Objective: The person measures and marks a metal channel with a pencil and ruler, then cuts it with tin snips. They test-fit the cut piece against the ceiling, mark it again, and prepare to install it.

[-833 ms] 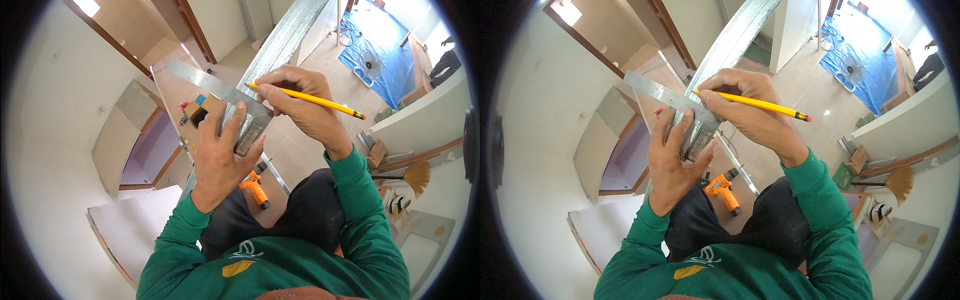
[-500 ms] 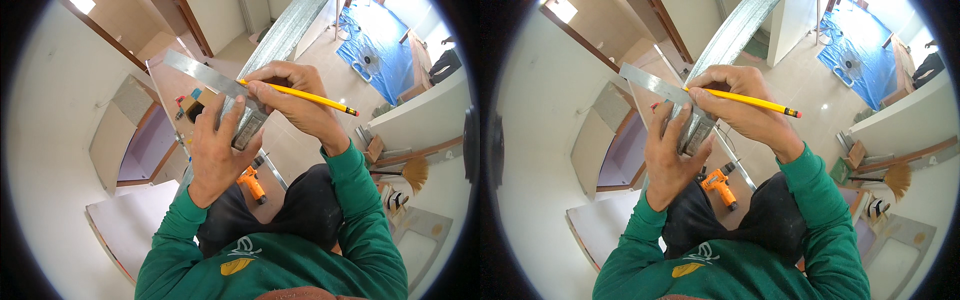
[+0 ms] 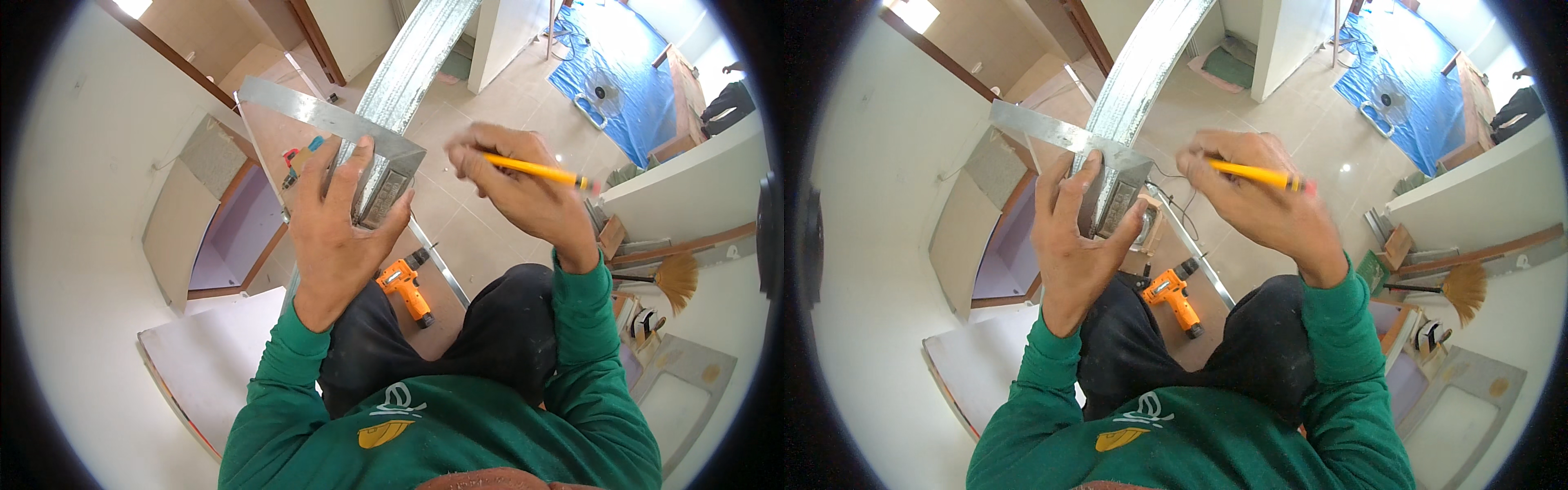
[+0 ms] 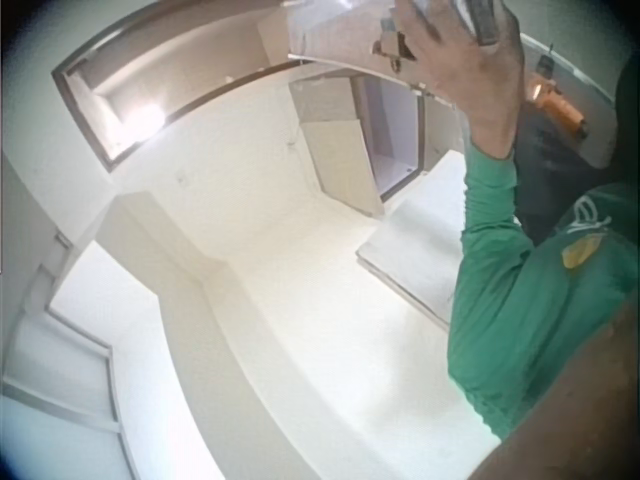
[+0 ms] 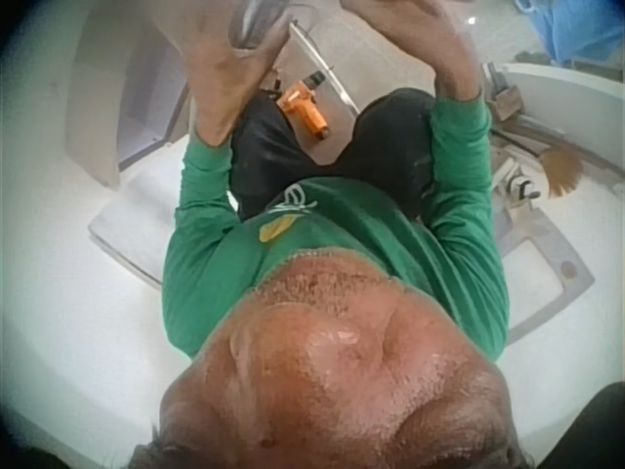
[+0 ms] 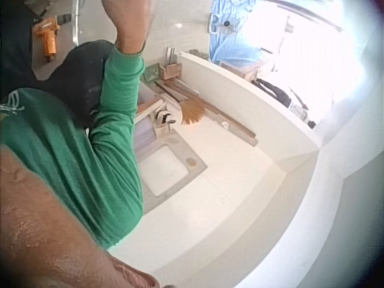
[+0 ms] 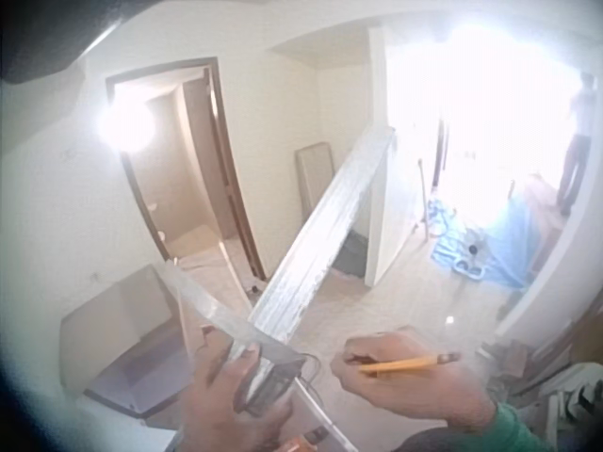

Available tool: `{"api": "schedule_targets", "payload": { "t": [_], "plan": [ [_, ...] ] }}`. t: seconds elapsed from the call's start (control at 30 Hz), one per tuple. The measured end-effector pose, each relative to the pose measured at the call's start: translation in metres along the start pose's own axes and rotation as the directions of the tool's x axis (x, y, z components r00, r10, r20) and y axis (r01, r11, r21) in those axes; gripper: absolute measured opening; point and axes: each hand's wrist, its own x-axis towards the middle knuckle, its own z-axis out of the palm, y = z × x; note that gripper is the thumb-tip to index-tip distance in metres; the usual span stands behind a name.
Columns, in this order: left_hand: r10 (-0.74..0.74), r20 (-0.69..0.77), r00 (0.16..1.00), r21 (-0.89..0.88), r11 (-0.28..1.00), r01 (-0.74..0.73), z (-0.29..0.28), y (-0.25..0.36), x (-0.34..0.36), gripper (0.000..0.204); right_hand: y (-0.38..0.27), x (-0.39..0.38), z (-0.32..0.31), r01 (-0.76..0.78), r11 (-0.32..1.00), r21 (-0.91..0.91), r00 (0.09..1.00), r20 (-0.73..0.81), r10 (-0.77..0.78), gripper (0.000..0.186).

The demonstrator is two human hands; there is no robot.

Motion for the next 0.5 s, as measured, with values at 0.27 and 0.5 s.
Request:
{"api": "schedule_targets", "payload": {
  "t": [0.27,0.5],
  "plan": [
    [0.003,0.009,1.000,0.070,0.998,-0.004,-0.001,0.004,-0.003,0.081,-0.005,0.012,0.050,-0.251,0.815,0.522,0.968,0.129,0.215,0.024],
    [-0.131,0.089,0.987,0.090,0.988,0.123,-0.009,0.004,-0.013,0.092,-0.010,0.009,0.061,-0.233,0.846,0.480,0.972,0.111,0.205,0.029]
  ]
}}
